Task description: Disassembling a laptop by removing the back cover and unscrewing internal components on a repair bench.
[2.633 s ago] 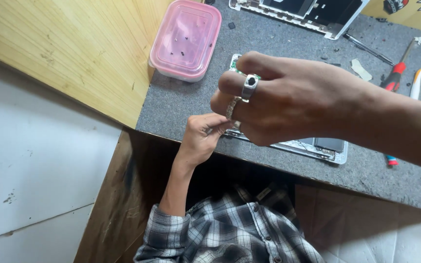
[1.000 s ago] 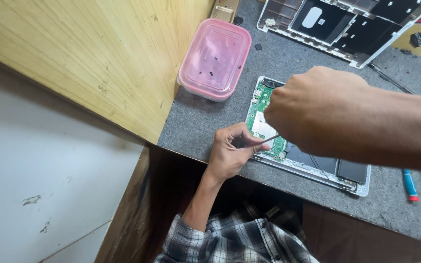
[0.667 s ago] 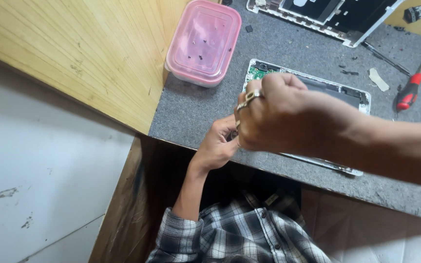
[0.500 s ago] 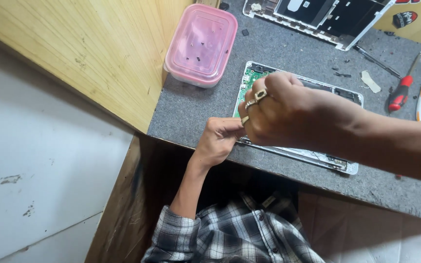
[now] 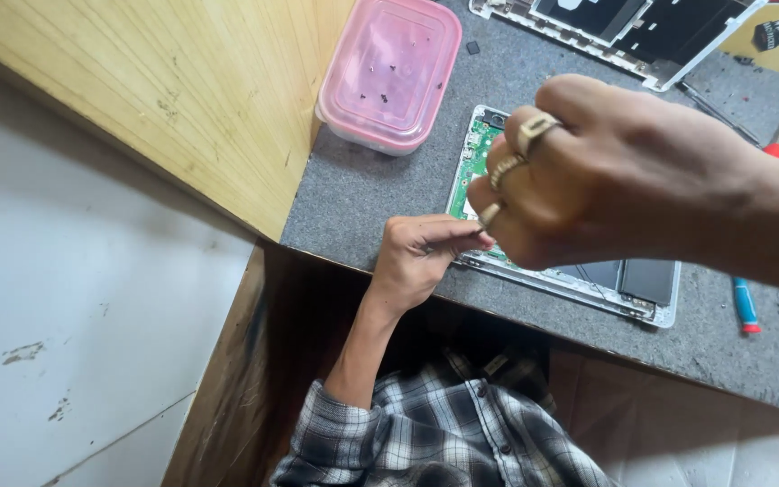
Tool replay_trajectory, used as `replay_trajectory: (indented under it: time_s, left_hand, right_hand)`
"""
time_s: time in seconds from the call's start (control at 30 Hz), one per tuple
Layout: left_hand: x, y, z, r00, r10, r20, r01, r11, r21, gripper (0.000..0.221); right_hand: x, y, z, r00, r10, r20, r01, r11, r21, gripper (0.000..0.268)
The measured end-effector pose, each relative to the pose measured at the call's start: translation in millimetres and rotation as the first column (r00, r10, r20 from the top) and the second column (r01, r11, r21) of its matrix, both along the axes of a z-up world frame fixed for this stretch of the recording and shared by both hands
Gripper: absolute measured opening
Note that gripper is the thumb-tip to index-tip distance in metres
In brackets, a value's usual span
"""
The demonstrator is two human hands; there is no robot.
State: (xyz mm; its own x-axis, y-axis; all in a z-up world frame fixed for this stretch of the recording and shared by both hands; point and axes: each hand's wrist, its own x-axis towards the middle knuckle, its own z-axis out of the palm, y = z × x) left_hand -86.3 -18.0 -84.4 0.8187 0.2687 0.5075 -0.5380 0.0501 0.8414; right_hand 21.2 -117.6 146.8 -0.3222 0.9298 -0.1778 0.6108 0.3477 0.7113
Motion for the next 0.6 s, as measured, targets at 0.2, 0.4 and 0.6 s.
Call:
replay_trajectory:
  time_s: [0.2,0.4,0.6]
  left_hand:
    - [-3,-2,14,1.000,0.010,-0.003,-0.010,1.000,0.001,0.024]
    - [0,-4,15,0.999,0.046,-0.021,-0.044,0.997,0.055,0.025]
    - [2,-3,11,0.999,0.028,-0.019,-0.029,0.999,-0.019,0.024]
  right_hand:
    - [-3,-20,1,0.962,0.274,0.021,-0.266,0.909,0.320,0.043]
    - [-35,19,58,0.375,-0.913,0.162,0.867,0.284,-0.409,0.069]
    - [-18,36,53,0.416,-0.844,0.340,0.853,0.233,-0.467,0.048]
